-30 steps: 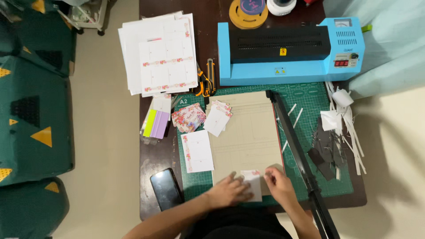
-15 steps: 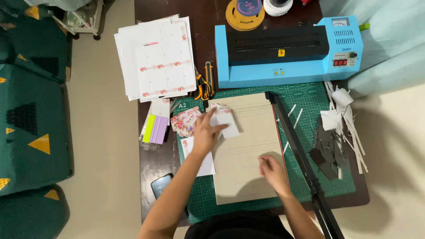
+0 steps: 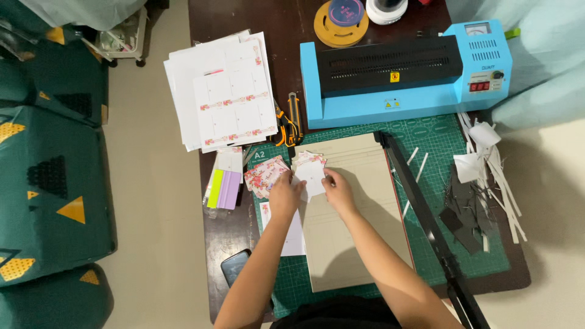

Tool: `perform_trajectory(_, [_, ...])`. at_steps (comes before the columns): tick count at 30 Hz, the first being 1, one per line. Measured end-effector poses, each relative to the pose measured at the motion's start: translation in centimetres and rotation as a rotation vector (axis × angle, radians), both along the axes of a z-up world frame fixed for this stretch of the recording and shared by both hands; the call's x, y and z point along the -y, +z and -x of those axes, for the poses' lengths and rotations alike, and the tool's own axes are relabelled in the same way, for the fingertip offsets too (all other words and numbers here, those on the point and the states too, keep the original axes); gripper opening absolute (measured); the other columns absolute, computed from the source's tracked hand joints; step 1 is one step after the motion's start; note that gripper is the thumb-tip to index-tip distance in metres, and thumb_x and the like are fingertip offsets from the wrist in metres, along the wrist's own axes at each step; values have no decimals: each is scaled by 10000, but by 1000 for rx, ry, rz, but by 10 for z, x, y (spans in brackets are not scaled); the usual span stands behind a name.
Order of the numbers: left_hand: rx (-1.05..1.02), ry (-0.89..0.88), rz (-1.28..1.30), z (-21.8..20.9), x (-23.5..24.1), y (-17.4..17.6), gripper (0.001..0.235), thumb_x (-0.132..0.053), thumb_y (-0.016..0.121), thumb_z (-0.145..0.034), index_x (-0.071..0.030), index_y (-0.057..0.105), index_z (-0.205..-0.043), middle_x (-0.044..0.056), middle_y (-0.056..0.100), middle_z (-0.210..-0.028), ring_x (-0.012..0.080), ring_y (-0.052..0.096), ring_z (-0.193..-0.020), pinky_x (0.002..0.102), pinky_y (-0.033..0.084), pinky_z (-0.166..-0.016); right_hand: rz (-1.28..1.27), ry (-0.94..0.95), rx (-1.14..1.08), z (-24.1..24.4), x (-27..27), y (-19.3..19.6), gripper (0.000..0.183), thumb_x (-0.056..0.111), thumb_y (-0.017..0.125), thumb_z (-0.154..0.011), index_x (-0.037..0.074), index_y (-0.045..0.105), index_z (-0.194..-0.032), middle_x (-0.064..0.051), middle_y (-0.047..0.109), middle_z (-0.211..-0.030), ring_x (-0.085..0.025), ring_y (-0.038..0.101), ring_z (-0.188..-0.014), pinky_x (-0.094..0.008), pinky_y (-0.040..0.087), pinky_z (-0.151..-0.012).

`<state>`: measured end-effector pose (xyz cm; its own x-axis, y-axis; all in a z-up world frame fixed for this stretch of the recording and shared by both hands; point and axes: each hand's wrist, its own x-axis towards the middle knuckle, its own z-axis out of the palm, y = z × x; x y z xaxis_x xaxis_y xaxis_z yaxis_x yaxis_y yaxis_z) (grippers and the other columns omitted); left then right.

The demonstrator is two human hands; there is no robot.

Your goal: The person uses a paper trimmer to cut small printed cards from a larger sheet. They align the paper, press down the trimmer handle to cut, and then separate the cut pieces, repeating the process for multiple cards.

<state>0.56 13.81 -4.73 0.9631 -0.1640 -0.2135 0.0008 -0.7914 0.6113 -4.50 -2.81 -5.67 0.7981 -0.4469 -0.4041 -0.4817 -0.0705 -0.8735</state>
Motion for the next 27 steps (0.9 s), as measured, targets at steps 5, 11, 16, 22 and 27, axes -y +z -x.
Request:
perform_trajectory(5, [19,25,-92,-5,-6,-6,401,-321,766,-895,-124,681,-1234,142,735,-1085,374,704,-1078,469,562,-946,147,96,19,-17,-4,-36,393,150,738,-895,193,744,-1285,-116,731,-1071,-257,727,-1012,-354,613,-825])
perform_trajectory(11, [93,122,290,14,-5,13,229,-302,812,-869,-161,657,-959,86,720,-782,353,720,-818,437,555,-764,95,7,333,6,-29,81,515,-72,616,-943,26,461,-1424,-229,660,-1270,-388,615,-1242,-531,470,-1076])
perform_trajectory(16, [275,44,448,33,3,26,268,-192,801,-877,-167,690,-1120,90,703,-788,301,707,-733,394,560,-697,455,111,504,27,-11,74,382,-65,622,-920,57,594,-1281,-145,658,-1266,-370,615,-1255,-467,465,-1090])
perform_trajectory(22, [294,-83,408,48,19,42,115,-115,678,-913,-81,634,-1013,176,635,-824,400,673,-856,487,541,-765,223,163,460,44,-19,72,497,-98,514,-963,28,509,-1445,-231,601,-1405,-409,501,-1380,-532,400,-1158])
perform_trajectory(27, [238,-183,332,55,22,7,113,-159,548,-1022,-155,620,-1109,103,657,-989,357,673,-980,452,549,-888,331,179,266,54,-11,36,467,12,558,-993,171,538,-1431,-115,652,-1376,-354,592,-1300,-471,479,-1126])
